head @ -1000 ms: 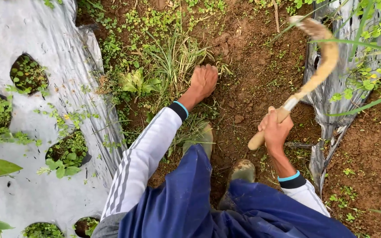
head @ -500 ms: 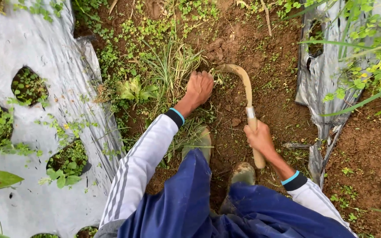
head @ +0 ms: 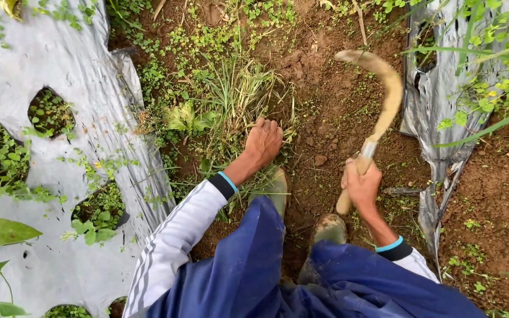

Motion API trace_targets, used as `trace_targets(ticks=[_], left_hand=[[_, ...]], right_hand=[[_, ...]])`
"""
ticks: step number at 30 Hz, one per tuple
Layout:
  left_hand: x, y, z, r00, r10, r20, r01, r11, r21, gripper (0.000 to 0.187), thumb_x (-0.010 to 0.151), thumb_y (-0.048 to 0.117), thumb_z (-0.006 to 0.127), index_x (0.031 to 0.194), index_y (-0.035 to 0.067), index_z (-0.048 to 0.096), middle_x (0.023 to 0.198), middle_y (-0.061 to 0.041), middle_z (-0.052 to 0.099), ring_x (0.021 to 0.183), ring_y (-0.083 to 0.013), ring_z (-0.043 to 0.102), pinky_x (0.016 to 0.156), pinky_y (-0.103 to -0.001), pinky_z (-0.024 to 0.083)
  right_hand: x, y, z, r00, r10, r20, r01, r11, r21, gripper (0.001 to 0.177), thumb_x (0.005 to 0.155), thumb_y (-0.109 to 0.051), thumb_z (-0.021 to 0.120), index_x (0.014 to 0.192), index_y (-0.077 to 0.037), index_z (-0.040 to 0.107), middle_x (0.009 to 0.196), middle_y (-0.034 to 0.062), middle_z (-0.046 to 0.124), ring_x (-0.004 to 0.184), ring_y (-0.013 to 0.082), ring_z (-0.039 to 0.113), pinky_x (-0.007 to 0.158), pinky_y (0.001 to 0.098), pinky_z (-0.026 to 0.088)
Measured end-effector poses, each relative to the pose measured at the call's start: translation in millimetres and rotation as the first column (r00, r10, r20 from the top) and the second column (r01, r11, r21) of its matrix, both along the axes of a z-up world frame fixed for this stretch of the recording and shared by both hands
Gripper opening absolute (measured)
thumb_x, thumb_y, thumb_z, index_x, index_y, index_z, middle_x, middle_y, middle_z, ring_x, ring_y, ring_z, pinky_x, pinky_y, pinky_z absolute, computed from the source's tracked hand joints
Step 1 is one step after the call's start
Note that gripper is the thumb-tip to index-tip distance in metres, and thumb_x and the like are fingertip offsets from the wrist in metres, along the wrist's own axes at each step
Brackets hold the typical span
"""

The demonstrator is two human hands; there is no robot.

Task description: The person uses a sickle to cut weeds and grass growing in a garden bed covered with plastic mulch. They pull the cut vegetation by hand and gather it into a pile on the ground.

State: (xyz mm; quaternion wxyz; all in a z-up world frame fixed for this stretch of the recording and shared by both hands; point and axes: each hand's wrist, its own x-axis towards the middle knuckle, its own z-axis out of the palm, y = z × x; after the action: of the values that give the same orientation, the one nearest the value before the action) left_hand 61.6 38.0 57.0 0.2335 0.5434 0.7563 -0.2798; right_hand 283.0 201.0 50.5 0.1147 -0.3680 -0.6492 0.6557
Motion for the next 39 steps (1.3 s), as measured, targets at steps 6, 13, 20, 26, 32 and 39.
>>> trace_targets(ticks=[6, 13, 20, 26, 32, 39], left_hand=[[4, 8, -22, 0.998, -0.054, 0.025, 0.05, 0.992, 0.116, 0.02, 0.1, 0.011, 0.054, 0.117, 0.009, 0.065, 0.106, -0.009, 0.059, 0.101, -0.0232, 0.061, 0.102, -0.043, 0.04], [-12, 28, -31, 0.998, -0.051, -0.038, 0.06, 0.96, 0.273, 0.046, 0.104, 0.021, 0.056, 0.147, 0.009, 0.045, 0.146, -0.019, 0.048, 0.135, -0.0315, 0.049, 0.107, -0.046, 0.041], [-35, 29, -157, 0.948, -0.011, -0.318, 0.153, 0.893, 0.423, 0.031, 0.096, 0.018, 0.061, 0.121, 0.015, 0.043, 0.11, -0.011, 0.049, 0.093, -0.0231, 0.06, 0.074, -0.034, 0.057], [-22, -19, -108, 0.986, 0.046, -0.162, -0.058, 0.996, -0.07, 0.01, 0.092, 0.022, 0.07, 0.094, 0.013, 0.072, 0.087, -0.006, 0.068, 0.08, -0.0223, 0.066, 0.084, -0.042, 0.051], [-43, -91, -18, 0.949, 0.278, -0.147, -0.294, 0.951, -0.1, 0.024, 0.091, 0.024, 0.073, 0.113, 0.014, 0.072, 0.106, -0.007, 0.071, 0.1, -0.0245, 0.067, 0.092, -0.046, 0.043], [-47, -136, 20, 0.92, 0.392, -0.026, -0.392, 0.92, 0.003, 0.038, 0.098, 0.02, 0.056, 0.135, 0.011, 0.059, 0.134, -0.012, 0.061, 0.124, -0.0282, 0.06, 0.106, -0.045, 0.038]], right_hand=[[13, -8, -14, 0.888, 0.357, 0.29, -0.275, 0.918, -0.287, 0.007, 0.099, -0.005, 0.055, 0.098, 0.002, 0.057, 0.06, 0.0058, 0.056, 0.045, 0.0149, 0.055, 0.039, 0.0274, 0.052], [-2, -37, 5, 0.96, 0.112, 0.257, -0.046, 0.968, -0.248, 0.003, 0.098, -0.004, 0.053, 0.096, -0.001, 0.055, 0.066, 0.0038, 0.054, 0.049, 0.0117, 0.051, 0.041, 0.0251, 0.049], [-19, -12, 26, 0.979, 0.0, 0.205, 0.046, 0.975, -0.218, 0.006, 0.097, -0.003, 0.053, 0.091, -0.003, 0.052, 0.062, -0.0005, 0.049, 0.046, 0.0069, 0.048, 0.039, 0.0239, 0.046], [-19, -7, 22, 0.979, 0.015, 0.202, 0.039, 0.965, -0.26, 0.01, 0.098, -0.004, 0.055, 0.088, -0.003, 0.054, 0.057, -0.0001, 0.049, 0.043, 0.0079, 0.048, 0.037, 0.0256, 0.046], [-17, -17, 22, 0.976, 0.078, 0.205, -0.013, 0.953, -0.302, 0.01, 0.098, -0.005, 0.057, 0.088, -0.003, 0.056, 0.056, 0.0007, 0.049, 0.042, 0.0088, 0.048, 0.036, 0.0263, 0.046], [-30, -27, 42, 0.962, 0.162, 0.221, -0.085, 0.943, -0.32, 0.01, 0.097, -0.005, 0.057, 0.087, -0.004, 0.056, 0.057, -0.0001, 0.048, 0.043, 0.0079, 0.046, 0.037, 0.0257, 0.045]])
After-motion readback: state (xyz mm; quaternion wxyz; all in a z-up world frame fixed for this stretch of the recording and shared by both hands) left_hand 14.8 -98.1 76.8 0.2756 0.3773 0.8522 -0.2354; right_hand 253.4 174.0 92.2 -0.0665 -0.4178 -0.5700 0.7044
